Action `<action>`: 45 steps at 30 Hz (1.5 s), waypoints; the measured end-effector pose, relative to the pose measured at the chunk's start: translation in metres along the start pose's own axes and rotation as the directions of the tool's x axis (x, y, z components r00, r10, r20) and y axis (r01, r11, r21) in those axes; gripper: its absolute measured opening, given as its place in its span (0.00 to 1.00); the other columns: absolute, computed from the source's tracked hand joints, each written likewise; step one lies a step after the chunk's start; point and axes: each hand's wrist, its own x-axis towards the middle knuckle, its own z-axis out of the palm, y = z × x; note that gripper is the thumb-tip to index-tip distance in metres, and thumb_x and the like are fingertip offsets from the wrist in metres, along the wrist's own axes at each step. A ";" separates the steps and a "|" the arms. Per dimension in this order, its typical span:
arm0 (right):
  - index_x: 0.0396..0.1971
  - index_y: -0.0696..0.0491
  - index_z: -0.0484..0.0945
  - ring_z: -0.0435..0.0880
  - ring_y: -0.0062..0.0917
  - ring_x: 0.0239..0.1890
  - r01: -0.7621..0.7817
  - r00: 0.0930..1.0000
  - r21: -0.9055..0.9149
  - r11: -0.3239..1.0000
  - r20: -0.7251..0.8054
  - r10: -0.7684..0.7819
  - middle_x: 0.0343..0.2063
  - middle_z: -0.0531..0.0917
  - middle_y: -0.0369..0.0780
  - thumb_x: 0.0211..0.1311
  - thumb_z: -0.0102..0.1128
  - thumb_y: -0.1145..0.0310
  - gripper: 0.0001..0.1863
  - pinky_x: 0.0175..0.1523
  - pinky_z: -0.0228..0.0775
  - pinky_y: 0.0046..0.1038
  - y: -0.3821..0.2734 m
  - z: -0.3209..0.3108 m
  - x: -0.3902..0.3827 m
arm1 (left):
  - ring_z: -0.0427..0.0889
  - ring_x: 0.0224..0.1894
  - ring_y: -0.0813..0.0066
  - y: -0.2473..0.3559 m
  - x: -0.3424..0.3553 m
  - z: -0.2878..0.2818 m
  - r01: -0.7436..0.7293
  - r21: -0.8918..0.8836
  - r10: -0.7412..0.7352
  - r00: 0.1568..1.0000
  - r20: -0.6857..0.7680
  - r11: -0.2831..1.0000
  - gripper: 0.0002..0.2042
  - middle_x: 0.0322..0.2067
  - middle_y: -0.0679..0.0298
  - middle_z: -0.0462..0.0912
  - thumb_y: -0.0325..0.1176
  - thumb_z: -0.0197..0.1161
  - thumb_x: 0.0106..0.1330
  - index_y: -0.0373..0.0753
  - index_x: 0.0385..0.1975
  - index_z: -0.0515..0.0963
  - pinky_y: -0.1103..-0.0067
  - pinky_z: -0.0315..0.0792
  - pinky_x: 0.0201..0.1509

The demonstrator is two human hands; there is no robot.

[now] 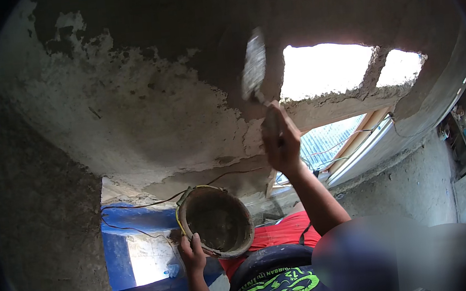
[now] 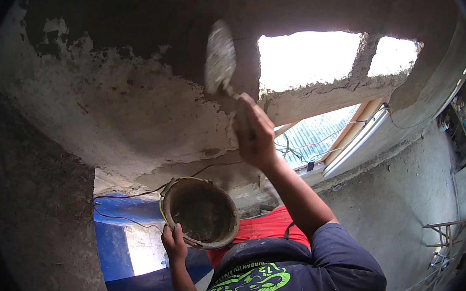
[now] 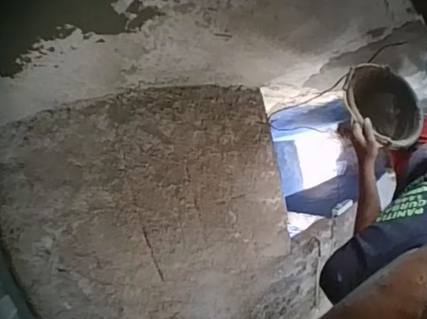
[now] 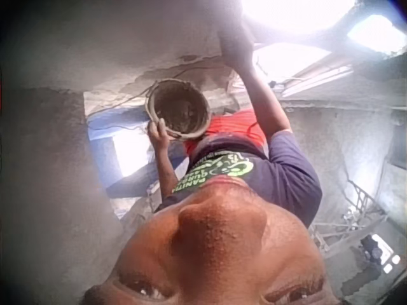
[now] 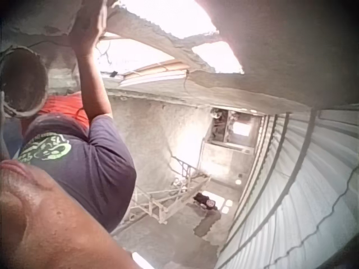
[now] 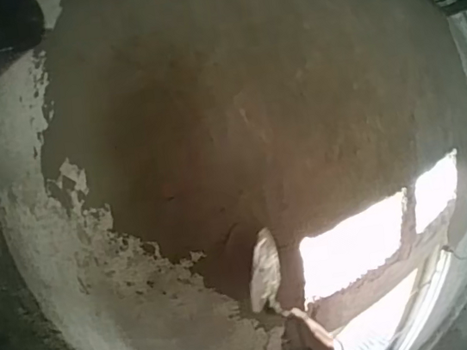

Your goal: Applying cement plaster to holes in a concrete ceiling using a trowel.

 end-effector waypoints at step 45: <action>0.74 0.49 0.63 0.85 0.45 0.31 -0.084 0.971 -0.448 0.890 0.162 0.173 0.38 0.78 0.49 0.54 0.60 0.78 0.43 0.30 0.83 0.41 0.013 0.116 -0.057 | 0.85 0.34 0.47 0.002 0.003 0.002 -0.152 -0.070 0.146 0.986 -0.085 0.986 0.14 0.29 0.48 0.84 0.39 0.60 0.74 0.31 0.39 0.77 0.61 0.74 0.38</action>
